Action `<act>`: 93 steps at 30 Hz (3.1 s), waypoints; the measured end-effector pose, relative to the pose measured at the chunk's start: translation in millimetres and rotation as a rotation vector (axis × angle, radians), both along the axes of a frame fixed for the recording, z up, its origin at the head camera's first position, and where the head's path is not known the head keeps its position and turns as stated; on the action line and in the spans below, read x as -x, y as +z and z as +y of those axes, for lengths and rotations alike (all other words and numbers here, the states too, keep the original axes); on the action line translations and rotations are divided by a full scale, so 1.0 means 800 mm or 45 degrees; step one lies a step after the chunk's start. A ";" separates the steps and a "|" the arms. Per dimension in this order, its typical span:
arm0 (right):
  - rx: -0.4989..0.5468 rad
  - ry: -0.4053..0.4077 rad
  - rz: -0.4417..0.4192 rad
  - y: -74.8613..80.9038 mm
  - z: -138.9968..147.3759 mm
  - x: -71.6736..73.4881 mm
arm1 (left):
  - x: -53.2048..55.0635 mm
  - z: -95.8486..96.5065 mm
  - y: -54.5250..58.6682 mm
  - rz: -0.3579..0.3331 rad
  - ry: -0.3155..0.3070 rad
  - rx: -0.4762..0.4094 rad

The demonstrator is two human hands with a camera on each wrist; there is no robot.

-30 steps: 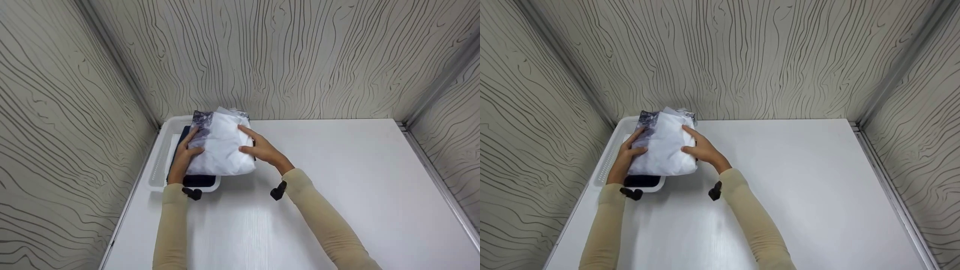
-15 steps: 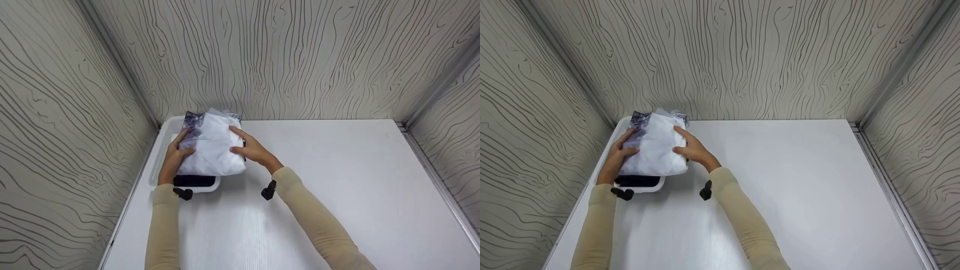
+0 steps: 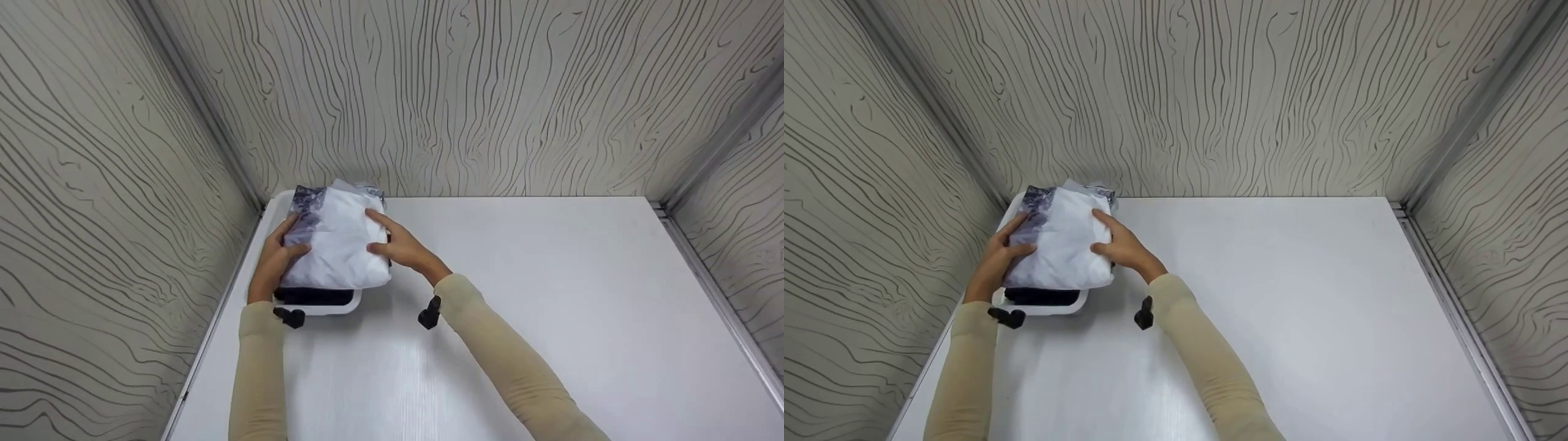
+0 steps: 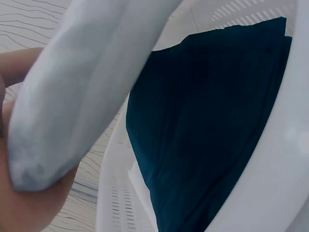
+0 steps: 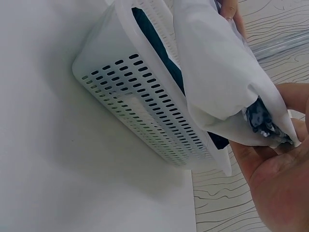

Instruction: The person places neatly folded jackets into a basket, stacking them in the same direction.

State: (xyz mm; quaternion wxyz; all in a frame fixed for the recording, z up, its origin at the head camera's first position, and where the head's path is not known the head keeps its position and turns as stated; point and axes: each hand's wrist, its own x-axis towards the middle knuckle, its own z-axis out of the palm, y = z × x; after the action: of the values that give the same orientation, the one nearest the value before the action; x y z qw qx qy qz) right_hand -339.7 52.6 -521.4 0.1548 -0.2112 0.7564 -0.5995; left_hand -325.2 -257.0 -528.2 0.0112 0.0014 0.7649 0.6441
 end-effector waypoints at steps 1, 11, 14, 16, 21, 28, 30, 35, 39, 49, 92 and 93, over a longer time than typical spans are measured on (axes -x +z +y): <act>0.007 0.005 -0.003 -0.001 -0.001 0.000 | 0.000 -0.001 0.000 -0.010 -0.002 0.010; -0.066 0.018 0.036 0.001 -0.026 0.001 | -0.001 -0.021 0.002 0.004 0.038 0.124; -0.089 0.010 0.066 0.001 -0.033 0.002 | -0.001 -0.025 0.002 0.038 0.062 0.154; -0.107 0.001 0.087 0.000 -0.038 0.002 | -0.001 -0.028 0.001 0.056 0.080 0.172; -0.144 -0.009 0.093 -0.004 -0.050 0.000 | -0.002 -0.031 -0.001 0.064 0.126 0.247; -0.123 0.008 0.098 -0.007 -0.059 -0.005 | -0.002 -0.034 -0.006 0.052 0.171 0.294; -0.111 0.023 0.102 -0.006 -0.061 -0.007 | -0.003 -0.034 -0.006 0.068 0.195 0.284; -0.136 0.028 0.161 -0.002 -0.067 -0.007 | -0.001 -0.037 -0.007 0.089 0.258 0.260; -0.170 0.028 0.206 -0.002 -0.072 -0.007 | 0.000 -0.038 -0.008 0.117 0.294 0.253; -0.330 0.063 0.211 -0.019 -0.072 -0.011 | -0.002 -0.038 -0.037 0.158 0.221 0.445; -0.947 0.116 0.524 -0.058 -0.059 -0.020 | -0.013 0.021 -0.053 -0.215 -0.328 1.184; -0.931 0.106 0.531 -0.058 -0.059 -0.020 | -0.012 0.021 -0.053 -0.215 -0.332 1.182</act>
State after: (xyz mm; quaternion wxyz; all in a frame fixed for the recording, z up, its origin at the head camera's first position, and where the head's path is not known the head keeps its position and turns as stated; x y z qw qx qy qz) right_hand -323.6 5.5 -567.8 0.0875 -0.2894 0.9252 -0.2293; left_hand -315.3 -240.5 -570.3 0.1530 0.0397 0.9612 0.2262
